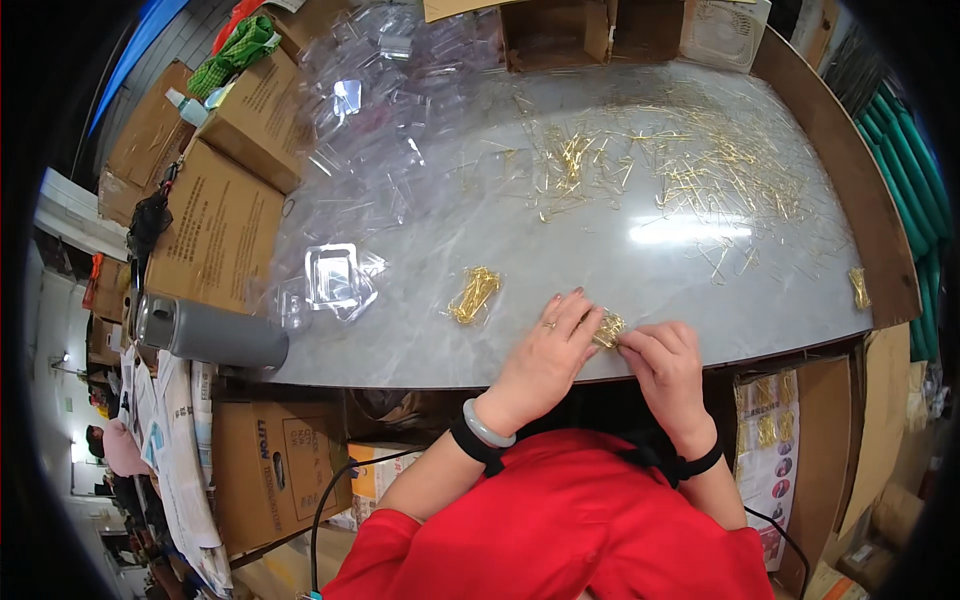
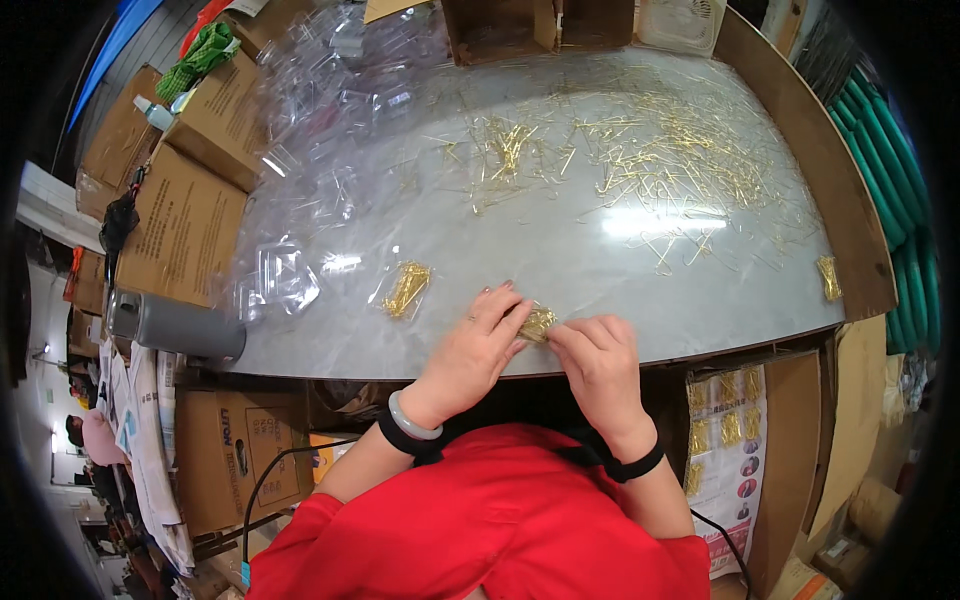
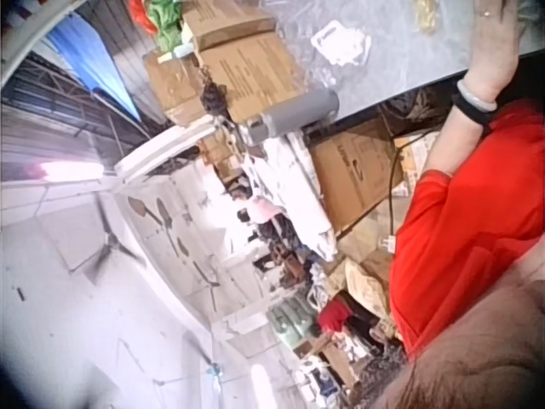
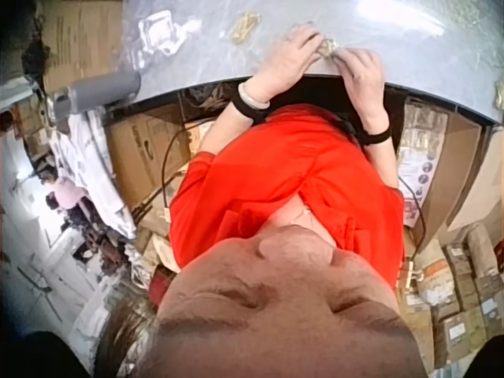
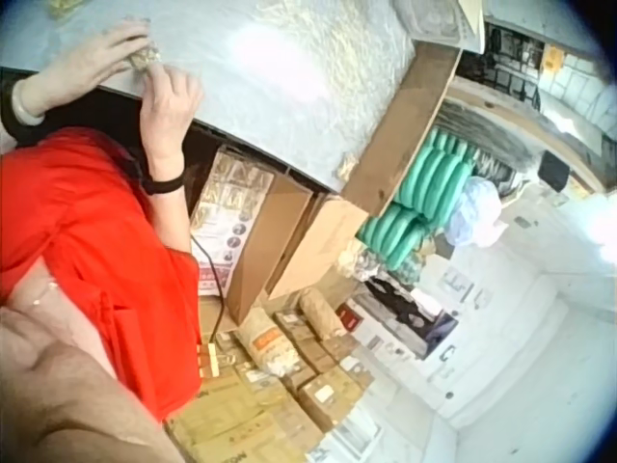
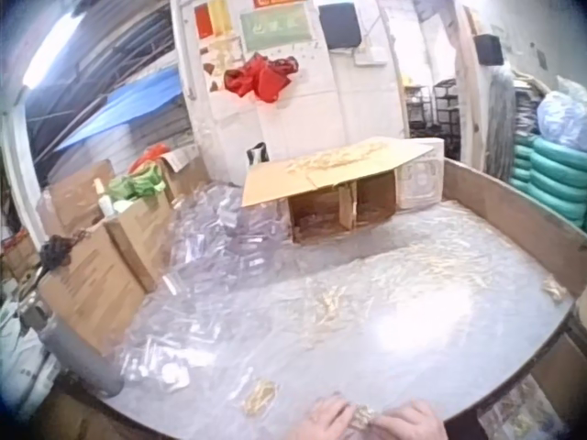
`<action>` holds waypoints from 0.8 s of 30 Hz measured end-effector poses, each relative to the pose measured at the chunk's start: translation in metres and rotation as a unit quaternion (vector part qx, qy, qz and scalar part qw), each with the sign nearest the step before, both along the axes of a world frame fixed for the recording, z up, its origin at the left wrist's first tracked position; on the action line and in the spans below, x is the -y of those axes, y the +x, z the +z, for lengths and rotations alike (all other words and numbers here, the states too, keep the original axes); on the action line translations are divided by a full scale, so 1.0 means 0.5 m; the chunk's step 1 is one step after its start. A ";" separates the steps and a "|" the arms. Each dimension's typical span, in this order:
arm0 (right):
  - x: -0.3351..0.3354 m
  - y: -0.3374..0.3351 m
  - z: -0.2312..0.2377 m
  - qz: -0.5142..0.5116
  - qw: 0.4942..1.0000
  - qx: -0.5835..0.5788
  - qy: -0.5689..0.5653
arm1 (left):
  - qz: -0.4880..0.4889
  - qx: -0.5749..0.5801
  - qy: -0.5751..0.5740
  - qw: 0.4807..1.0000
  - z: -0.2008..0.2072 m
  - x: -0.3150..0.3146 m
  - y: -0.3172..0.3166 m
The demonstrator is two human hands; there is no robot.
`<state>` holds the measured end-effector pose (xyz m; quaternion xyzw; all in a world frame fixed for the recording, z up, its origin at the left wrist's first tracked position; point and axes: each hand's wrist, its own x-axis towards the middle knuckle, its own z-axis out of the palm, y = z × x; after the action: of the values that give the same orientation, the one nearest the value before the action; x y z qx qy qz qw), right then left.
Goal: Sorting small gold-colored metal pins into plastic bags at a workbench.
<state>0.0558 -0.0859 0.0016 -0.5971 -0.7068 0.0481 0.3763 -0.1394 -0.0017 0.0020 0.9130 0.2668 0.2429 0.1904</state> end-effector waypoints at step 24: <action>-0.082 0.199 0.007 -0.180 0.959 0.148 -0.162 | 0.001 0.041 -0.011 0.999 -0.012 0.009 -0.009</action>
<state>0.1552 -0.0449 0.0052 -0.7678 -0.6181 0.0048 0.1685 -0.1439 -0.0062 -0.0038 0.8998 0.2622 0.2774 0.2115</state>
